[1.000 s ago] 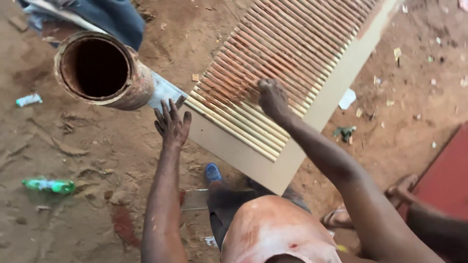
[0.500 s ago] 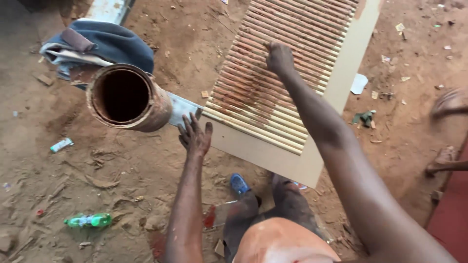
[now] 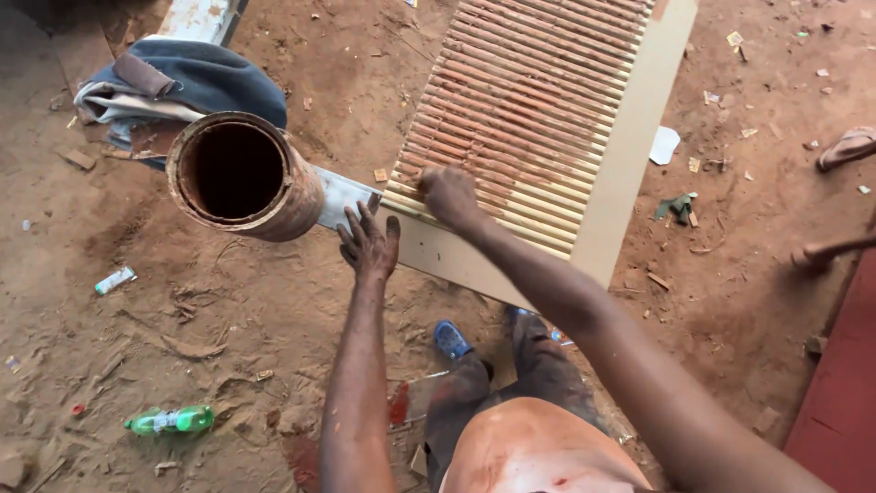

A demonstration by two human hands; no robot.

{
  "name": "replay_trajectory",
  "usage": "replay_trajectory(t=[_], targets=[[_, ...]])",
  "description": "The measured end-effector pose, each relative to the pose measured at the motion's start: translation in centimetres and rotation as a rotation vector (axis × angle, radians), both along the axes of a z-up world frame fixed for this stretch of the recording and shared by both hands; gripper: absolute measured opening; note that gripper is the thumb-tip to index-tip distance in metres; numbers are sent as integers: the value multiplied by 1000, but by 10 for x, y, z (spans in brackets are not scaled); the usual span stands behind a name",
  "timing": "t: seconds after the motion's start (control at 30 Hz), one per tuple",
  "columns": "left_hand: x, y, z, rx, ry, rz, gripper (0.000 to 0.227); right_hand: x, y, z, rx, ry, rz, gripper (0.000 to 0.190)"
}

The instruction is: The person is staining a slatted wooden panel by hand using a piece of foam dipped in a dark liquid from a container. They wipe the stain across the slats and into the grooves, moving the panel and container as needed.

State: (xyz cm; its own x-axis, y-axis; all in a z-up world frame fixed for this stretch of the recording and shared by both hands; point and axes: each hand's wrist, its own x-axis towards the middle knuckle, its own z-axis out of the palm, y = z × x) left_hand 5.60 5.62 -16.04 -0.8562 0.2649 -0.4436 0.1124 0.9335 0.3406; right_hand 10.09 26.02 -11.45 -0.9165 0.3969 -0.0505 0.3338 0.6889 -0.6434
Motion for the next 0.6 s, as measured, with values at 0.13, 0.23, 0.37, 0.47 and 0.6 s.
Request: replay_trajectory(t=[0.13,0.23,0.37,0.47,0.6], targets=[[-2,1,0,9,-30,18,94,24,-41,14,54,-76,47,20],[-5,0,2,9,-33,17,93,36,-40,20,-47,-95,100,34],[-3,0,2,9,-36,15,92,42,36,12,-143,6,-38,44],[0,0,-1,14,11,8,93,55,76,-2,137,-111,-189,32],[0,5,5,-32,1,7,92,89,9,-12,533,147,35,40]])
